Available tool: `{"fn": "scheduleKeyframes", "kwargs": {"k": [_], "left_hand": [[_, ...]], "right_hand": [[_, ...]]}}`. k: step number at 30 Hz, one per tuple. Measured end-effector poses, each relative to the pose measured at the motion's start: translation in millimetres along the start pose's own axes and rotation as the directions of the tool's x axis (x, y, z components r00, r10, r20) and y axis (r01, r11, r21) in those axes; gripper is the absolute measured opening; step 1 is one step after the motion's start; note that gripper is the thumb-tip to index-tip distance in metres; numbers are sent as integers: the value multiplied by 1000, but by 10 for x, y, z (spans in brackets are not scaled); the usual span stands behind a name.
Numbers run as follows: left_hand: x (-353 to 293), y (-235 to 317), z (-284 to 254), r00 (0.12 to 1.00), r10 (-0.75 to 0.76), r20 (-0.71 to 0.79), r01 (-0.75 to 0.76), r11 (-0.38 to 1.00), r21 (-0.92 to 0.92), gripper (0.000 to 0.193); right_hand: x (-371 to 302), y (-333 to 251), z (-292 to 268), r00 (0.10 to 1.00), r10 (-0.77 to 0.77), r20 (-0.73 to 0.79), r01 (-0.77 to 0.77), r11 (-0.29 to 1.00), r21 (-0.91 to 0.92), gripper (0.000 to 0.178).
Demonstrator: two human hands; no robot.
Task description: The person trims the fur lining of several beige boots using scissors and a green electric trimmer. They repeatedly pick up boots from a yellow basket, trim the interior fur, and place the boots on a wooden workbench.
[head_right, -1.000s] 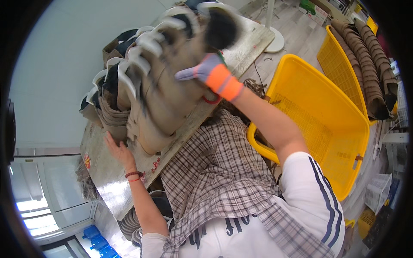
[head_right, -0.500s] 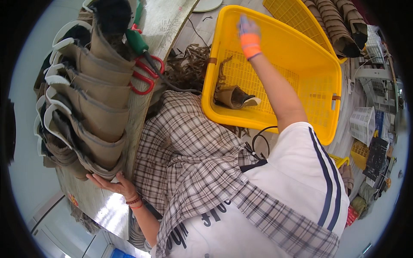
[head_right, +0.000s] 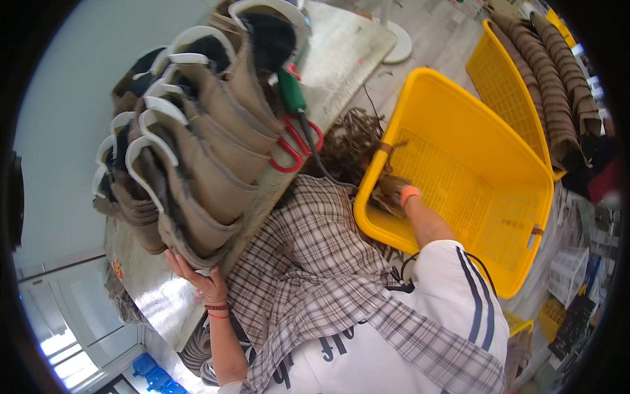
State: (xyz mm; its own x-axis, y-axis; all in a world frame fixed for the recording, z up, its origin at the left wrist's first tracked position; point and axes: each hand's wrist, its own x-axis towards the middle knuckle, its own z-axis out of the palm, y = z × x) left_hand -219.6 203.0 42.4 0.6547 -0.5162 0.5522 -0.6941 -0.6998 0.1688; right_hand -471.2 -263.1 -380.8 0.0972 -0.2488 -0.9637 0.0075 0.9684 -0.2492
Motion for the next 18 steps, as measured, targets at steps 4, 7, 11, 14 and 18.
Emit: {"fn": "scheduleKeyframes", "kwargs": {"k": [4,7,11,14,18], "left_hand": [[-164,-57,-72,999,0,-39,1,1000,13,67],[-84,86,-186,997,5,-71,-11,996,-85,48],[164,416,-323,999,-44,-21,29,880,-473,30],[360,629,-388,983,-152,108,176,577,-798,29],[415,751,-322,951,-191,243,268,116,-956,30]], "right_hand": [[-302,-1075,-36,815,-539,-212,511,841,-175,12],[-1076,-1569,279,522,-846,-112,814,533,-230,7],[-2983,-1373,1168,-11,-997,72,997,-16,-71,11],[-4144,-565,1765,-251,-926,283,968,-236,88,8],[-4977,529,2013,-609,-540,581,783,-530,327,23]]}}
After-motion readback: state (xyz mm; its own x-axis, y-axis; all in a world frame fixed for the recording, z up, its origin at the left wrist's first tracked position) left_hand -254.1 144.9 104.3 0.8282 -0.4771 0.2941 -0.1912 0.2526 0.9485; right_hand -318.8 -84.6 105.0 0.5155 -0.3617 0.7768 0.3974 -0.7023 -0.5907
